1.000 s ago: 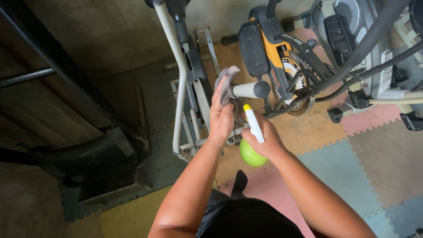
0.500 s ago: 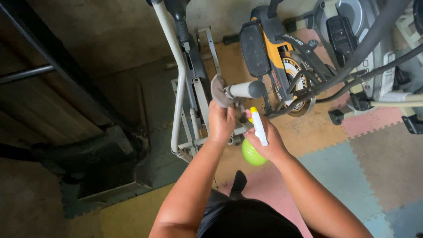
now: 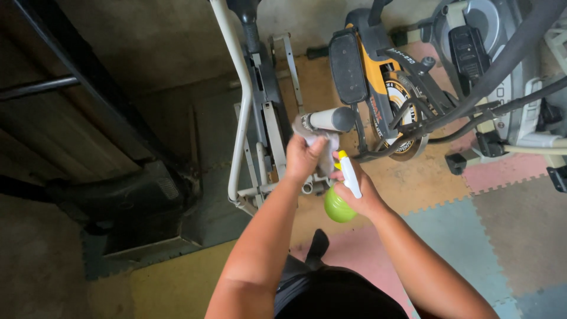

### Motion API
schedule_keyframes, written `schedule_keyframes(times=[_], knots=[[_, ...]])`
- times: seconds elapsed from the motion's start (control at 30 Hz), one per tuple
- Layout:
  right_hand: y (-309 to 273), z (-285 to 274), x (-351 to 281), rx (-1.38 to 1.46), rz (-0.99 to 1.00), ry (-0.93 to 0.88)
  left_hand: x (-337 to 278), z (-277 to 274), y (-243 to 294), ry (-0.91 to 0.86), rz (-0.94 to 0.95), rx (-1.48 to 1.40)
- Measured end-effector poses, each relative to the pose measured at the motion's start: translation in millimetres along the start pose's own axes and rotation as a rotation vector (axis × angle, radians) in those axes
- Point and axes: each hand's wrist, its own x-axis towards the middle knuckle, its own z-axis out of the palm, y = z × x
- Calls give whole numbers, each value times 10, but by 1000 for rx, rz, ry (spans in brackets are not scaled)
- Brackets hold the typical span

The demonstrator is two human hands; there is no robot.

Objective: Cleaning various cardio machines in a gym using a spray bottle and a cloth.

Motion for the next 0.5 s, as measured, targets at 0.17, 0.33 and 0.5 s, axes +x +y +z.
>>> schedule_keyframes(times=[0.17, 0.33, 0.5], knots=[[76, -8, -10, -64, 138, -15, -185, 99, -131, 118, -137, 325], [104, -66, -8, -99, 90, -11, -101, 314, 630, 132, 29, 319], [61, -113, -63, -39, 61, -25, -37, 440, 925, 253, 306, 534]])
